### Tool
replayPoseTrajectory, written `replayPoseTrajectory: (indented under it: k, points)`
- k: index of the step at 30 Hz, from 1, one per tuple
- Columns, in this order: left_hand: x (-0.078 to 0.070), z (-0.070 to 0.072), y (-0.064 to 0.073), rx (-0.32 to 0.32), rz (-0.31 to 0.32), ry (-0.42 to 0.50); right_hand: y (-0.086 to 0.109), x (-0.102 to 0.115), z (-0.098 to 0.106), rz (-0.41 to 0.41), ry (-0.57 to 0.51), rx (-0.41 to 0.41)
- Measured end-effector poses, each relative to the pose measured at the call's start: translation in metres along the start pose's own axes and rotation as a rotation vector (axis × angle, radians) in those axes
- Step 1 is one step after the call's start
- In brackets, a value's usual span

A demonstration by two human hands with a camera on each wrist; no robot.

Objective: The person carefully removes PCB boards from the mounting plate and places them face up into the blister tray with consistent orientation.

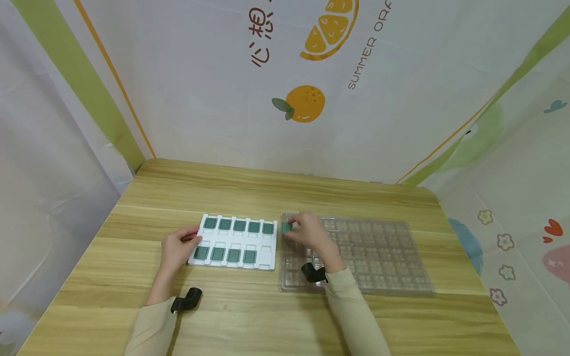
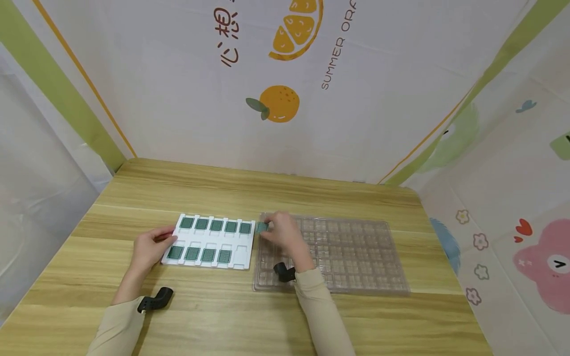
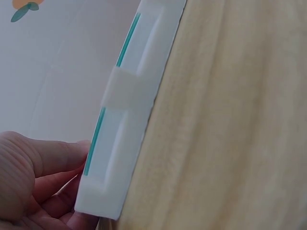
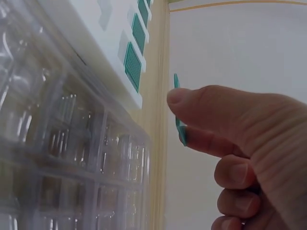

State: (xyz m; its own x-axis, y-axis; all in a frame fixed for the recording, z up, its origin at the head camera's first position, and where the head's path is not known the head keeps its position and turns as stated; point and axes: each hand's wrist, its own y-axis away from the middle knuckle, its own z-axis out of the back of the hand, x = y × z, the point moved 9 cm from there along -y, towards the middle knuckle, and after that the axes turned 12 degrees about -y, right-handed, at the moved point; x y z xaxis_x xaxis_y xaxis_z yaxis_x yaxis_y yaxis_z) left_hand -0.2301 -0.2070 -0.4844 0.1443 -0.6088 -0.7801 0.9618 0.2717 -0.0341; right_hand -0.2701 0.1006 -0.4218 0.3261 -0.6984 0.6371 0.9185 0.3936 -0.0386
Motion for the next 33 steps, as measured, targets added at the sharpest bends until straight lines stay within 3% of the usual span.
replayPoseTrajectory:
  k: [12,20,33]
  points:
    - [0.003,0.0,0.001,0.004,0.005,-0.003,-0.011,-0.01,0.004,-0.011,0.028,0.002]
    - [0.001,0.0,0.001,-0.004,-0.014,0.002,-0.019,-0.019,0.005,0.002,-0.014,0.023]
    - [0.0,0.001,0.0,0.004,0.003,0.017,-0.026,-0.038,-0.001,-0.088,0.034,0.04]
